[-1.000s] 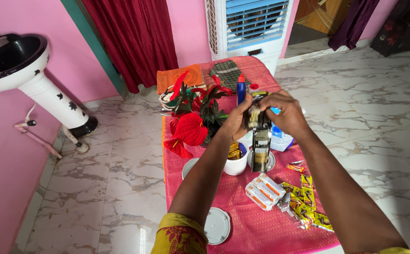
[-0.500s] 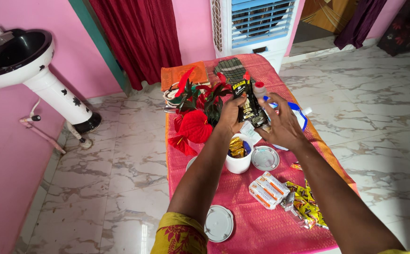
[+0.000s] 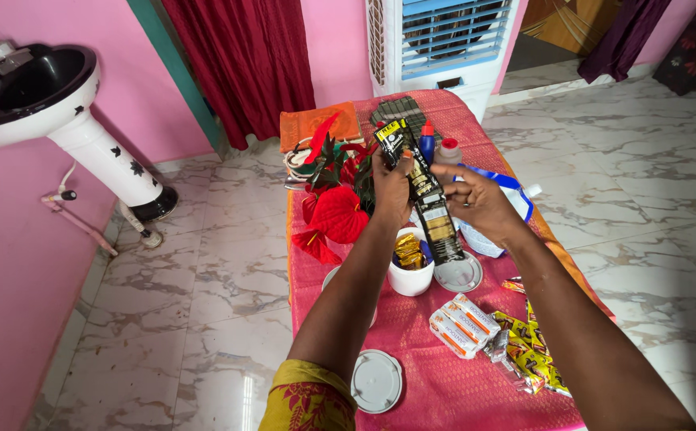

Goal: The person places various items, including small packets and a sachet, into two white plastic containers. They then secure the lids on the containers and move them from a table to a high shelf in a bathroom.

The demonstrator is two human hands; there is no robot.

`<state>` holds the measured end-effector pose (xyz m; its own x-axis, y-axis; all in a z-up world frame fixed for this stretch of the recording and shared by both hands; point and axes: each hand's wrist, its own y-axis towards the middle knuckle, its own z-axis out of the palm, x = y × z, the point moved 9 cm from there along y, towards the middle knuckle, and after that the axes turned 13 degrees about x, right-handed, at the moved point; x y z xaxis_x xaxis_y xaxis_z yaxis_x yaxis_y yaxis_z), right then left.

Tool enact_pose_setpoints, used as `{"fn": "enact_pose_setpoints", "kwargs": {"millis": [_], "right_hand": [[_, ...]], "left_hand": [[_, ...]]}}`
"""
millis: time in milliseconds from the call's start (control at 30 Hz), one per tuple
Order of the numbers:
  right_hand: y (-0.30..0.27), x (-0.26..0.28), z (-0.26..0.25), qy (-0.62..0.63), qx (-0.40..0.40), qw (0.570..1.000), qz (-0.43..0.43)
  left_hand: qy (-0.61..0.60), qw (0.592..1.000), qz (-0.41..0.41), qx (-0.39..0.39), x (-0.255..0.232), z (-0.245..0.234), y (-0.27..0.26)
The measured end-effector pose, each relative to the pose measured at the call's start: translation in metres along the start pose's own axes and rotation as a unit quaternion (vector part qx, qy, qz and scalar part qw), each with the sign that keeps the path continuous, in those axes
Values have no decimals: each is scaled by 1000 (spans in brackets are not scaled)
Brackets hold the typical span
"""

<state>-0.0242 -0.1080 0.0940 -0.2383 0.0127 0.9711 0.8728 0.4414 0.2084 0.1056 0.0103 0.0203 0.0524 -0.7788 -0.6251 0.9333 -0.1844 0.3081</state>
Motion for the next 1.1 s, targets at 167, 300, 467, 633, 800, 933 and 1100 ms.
{"fn": "enact_pose_setpoints", "kwargs": {"millis": [167, 300, 467, 633, 800, 933, 1100], "right_hand": [[3, -26, -6, -244, -35, 967, 61], [4, -30, -25, -298, -148, 940, -82], [16, -79, -44, -137, -221, 965, 38], [30, -128, -35, 99, -130, 980, 110], [34, -200, -56, 0, -91, 977, 195], [32, -271, -59, -14, -56, 963, 262], [25, -315, -49, -92, -63, 948, 299]], "left_hand": [[40, 998, 26, -37, 17, -32, 1], [-5, 998, -56, -29, 47, -38, -11], [-75, 994, -72, 21, 86, -52, -12], [16, 992, -112, 53, 121, -100, -9], [120, 975, -169, -79, 86, -120, -33], [466, 864, -176, -75, 47, -125, -44], [671, 725, -156, 17, 53, -138, -54]]}}
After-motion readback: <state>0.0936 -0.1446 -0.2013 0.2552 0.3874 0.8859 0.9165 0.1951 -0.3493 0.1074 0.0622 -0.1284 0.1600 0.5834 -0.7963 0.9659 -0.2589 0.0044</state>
